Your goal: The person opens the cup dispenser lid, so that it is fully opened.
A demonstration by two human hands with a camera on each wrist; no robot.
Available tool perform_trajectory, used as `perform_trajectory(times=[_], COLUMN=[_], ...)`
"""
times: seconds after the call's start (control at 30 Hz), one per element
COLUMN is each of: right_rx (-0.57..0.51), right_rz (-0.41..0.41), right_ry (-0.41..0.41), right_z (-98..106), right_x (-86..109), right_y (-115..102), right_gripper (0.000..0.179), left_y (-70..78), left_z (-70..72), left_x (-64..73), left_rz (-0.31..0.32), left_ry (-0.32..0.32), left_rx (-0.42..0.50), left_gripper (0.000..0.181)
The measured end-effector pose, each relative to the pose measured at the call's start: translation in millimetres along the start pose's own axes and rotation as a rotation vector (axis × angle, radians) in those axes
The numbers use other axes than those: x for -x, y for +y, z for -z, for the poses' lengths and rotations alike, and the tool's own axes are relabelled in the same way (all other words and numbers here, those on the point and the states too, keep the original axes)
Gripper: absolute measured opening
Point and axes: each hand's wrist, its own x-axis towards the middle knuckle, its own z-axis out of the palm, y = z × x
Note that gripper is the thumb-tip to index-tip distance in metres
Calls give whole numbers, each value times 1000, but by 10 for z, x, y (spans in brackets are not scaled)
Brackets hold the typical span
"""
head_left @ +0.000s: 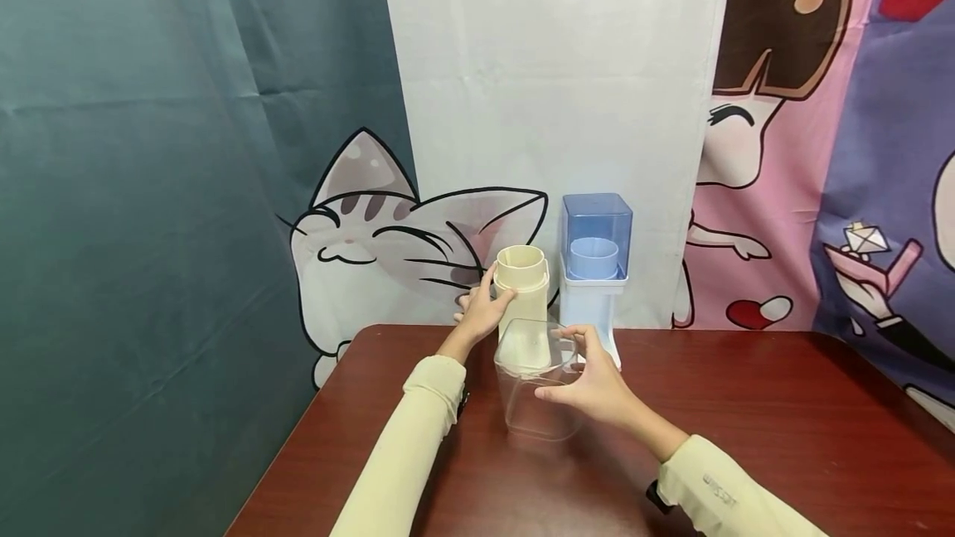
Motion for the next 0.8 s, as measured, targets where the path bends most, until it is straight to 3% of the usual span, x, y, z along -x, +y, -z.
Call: perform_trajectory(times=[0.13,0.43,0.8], right_rx=[-4,38,-3], right_rz=[-40,-37,2], right_ry=[-3,-7,-55], right_z=[-12,-91,-133], right_x=[-8,-123,-232], right_y=[-202,321,523], right_gripper=[80,88,84], left_y=[-7,11,47], left_z=[2,18,65], left_x=[-21,-96,-92], left_rz=[-3,-5,15], left_ry=[5,-6,14], left_rx=[-24,-113,-154], left_gripper=[75,76,90])
